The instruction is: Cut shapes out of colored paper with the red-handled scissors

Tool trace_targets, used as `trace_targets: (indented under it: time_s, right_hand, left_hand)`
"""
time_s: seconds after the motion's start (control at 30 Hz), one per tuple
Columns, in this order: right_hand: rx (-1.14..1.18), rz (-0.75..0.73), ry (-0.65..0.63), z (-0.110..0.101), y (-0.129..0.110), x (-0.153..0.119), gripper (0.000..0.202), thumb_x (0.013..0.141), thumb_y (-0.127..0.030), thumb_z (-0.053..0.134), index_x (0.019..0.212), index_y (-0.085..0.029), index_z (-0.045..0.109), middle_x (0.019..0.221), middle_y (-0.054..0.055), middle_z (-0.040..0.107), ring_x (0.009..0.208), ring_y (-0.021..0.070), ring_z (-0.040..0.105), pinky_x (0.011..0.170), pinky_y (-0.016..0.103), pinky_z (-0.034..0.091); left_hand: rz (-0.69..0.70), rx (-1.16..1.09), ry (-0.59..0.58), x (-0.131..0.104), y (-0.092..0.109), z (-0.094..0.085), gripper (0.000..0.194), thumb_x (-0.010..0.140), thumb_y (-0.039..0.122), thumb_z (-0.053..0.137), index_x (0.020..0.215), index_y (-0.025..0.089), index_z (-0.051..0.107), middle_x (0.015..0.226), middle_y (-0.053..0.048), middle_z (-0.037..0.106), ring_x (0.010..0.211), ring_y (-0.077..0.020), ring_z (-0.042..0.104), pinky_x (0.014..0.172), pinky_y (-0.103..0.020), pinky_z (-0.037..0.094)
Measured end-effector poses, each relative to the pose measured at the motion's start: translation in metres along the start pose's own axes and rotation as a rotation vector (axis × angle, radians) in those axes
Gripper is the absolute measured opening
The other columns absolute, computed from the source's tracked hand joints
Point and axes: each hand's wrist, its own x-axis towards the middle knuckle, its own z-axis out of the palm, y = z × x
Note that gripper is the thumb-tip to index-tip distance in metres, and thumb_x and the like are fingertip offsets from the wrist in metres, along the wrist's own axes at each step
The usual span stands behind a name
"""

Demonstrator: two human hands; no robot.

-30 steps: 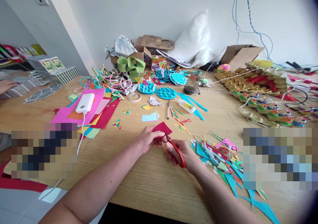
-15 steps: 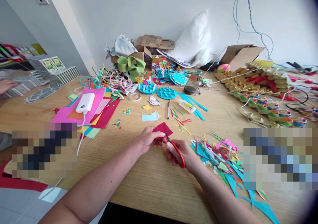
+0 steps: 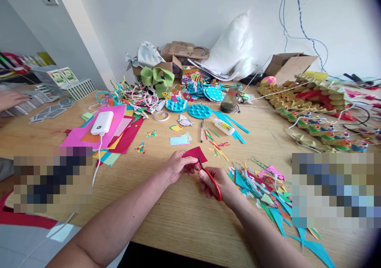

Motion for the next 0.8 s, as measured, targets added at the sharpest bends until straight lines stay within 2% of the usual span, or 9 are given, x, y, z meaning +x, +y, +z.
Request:
trace_targets:
  time_s: [0.6,0.8]
  right_hand:
    - [0.016,0.025,0.003,0.0006,-0.0007,-0.0001,0.05,0.072,-0.066,0.057,0.064,-0.016,0.049,0.048,-0.004,0.053,0.034,0.0079,0.049,0.031,0.016,0.028]
    - [0.026,0.016,-0.004,0.0003,-0.0001,0.0001,0.049,0.075,-0.064,0.056,0.065,-0.016,0.05,0.05,-0.003,0.053,0.035,0.0074,0.049,0.031,0.016,0.028]
  left_hand:
    - [-0.011,-0.012,0.016,-0.0003,0.0009,0.0005,0.019,0.062,0.028,0.07,0.065,0.01,0.064,0.057,-0.004,0.064,0.044,-0.0088,0.052,0.042,-0.021,0.036]
    - [-0.013,-0.009,0.017,-0.0001,0.0005,0.0004,0.019,0.063,0.028,0.07,0.066,0.01,0.064,0.057,-0.004,0.064,0.044,-0.0086,0.052,0.041,-0.02,0.036]
